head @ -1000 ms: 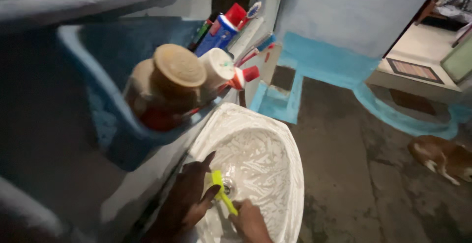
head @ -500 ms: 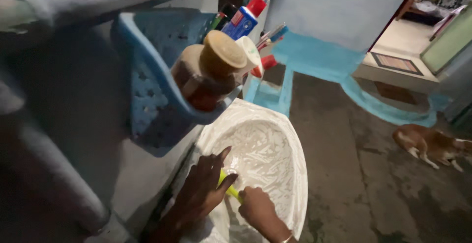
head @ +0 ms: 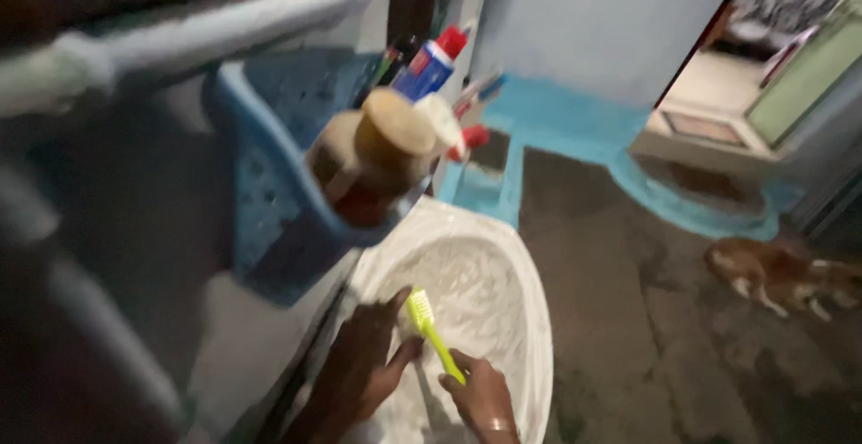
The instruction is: The person uses a yellow brush to scrub the inside of a white bathroom sink, the faucet, and the drainpipe underneath. They repeatedly scrub the basin and the plumbing while a dog lies on the floor nearby.
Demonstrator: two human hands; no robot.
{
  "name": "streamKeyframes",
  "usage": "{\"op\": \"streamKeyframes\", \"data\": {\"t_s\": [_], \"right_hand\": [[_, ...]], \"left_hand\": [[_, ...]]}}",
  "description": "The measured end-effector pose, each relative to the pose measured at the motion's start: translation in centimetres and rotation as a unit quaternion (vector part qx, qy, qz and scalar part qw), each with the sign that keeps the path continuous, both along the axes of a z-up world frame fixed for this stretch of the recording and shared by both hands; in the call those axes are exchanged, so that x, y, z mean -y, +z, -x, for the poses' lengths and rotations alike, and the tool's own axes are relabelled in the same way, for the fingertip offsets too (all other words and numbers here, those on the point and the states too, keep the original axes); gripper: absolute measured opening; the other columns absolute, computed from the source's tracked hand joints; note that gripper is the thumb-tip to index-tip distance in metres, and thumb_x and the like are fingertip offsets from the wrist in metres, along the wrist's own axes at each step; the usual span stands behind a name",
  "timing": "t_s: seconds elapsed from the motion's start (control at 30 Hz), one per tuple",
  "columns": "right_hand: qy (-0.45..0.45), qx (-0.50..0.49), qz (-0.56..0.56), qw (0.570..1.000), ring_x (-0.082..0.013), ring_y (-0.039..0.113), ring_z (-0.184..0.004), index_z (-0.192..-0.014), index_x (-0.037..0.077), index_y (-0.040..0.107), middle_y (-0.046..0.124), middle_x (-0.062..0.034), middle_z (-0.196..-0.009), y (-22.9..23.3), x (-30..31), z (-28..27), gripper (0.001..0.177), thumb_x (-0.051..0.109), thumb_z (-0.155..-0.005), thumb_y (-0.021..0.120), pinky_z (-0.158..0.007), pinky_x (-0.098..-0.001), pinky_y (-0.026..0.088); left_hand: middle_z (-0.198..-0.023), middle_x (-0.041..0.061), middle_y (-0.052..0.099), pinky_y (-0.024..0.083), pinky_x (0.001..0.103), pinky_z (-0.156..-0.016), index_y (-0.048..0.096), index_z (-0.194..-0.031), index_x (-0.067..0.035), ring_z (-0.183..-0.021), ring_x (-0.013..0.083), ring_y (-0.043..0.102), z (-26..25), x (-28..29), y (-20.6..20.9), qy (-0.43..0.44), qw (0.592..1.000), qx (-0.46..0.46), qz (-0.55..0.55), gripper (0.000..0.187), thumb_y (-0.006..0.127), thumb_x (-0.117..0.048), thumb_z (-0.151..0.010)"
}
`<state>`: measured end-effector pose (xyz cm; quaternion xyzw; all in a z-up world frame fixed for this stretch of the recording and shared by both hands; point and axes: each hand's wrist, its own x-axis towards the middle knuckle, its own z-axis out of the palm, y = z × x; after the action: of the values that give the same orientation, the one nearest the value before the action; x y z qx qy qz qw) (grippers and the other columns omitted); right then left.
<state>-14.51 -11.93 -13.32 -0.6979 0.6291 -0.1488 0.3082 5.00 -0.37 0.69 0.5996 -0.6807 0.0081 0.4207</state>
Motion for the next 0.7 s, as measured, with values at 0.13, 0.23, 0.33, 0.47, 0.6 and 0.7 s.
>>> {"op": "streamKeyframes", "data": {"t_s": [0.13,0.23,0.33,0.47,0.6,0.7], "right_hand": [[-0.09,0.054,0.015,0.994,-0.0329,0.079,-0.084,-0.141,0.021,0.062,0.078,-0.0228,-0.094,3.4,2.7,0.1,0.052,0.025,-0.09,0.07,-0.077,-0.0442,0.058],[-0.103,0.214,0.207,0.949,-0.0308,0.077,-0.088,-0.133,0.008,0.065,0.075,-0.0225,-0.103,5.1,2.4,-4.2,0.051,0.018,-0.084,0.074,-0.074,-0.0416,0.058],[-0.023,0.17,0.154,0.973,-0.0367,0.073,-0.083,-0.125,0.004,0.071,0.075,-0.025,-0.09,5.2,0.4,-6.9,0.039,0.013,-0.087,0.069,-0.072,-0.0452,0.057],[-0.01,0.176,-0.109,0.978,-0.0424,0.074,-0.079,-0.139,0.018,0.063,0.076,-0.0228,-0.09,3.6,-1.2,-5.9,0.051,0.017,-0.088,0.07,-0.074,-0.047,0.059],[-0.056,0.162,0.115,0.978,-0.0306,0.078,-0.079,-0.134,0.011,0.066,0.078,-0.0181,-0.094,2.1,3.2,-4.4,0.048,0.016,-0.086,0.07,-0.067,-0.0413,0.059],[-0.023,0.154,0.305,0.939,-0.0324,0.074,-0.081,-0.131,0.006,0.066,0.077,-0.0214,-0.095,-0.1,3.3,-5.2,0.053,0.017,-0.081,0.08,-0.067,-0.0407,0.057]], "left_hand": [[-0.097,0.011,0.063,0.048,0.042,-0.08,0.047,-0.146,-0.01,-0.092,0.0296,0.059,-0.1,0.0,-1.2,0.02,0.996,-0.048,-0.07,0.073,0.079,-0.03,-0.083],[-0.096,0.01,0.062,0.048,0.041,-0.079,0.049,-0.147,-0.012,-0.09,0.0289,0.06,-0.2,0.3,-1.4,0.029,0.995,-0.069,-0.072,0.074,0.082,-0.026,-0.082],[-0.095,0.008,0.062,0.048,0.04,-0.078,0.05,-0.148,-0.011,-0.088,0.0286,0.059,-0.3,1.0,-1.1,0.019,0.996,-0.073,-0.044,0.079,0.084,-0.023,-0.078],[-0.095,0.008,0.062,0.048,0.04,-0.079,0.048,-0.146,-0.008,-0.089,0.0275,0.06,-0.5,0.6,-1.0,0.002,0.997,-0.063,-0.037,0.078,0.084,-0.019,-0.078],[-0.094,0.01,0.06,0.048,0.041,-0.08,0.049,-0.146,-0.008,-0.089,0.0296,0.059,-0.2,0.7,-1.4,0.026,0.998,-0.049,-0.019,0.077,0.084,-0.02,-0.079],[-0.096,0.008,0.063,0.048,0.041,-0.079,0.048,-0.146,-0.01,-0.09,0.0288,0.06,-0.6,0.9,-1.4,0.024,0.994,-0.066,-0.081,0.077,0.085,-0.021,-0.079]]}}
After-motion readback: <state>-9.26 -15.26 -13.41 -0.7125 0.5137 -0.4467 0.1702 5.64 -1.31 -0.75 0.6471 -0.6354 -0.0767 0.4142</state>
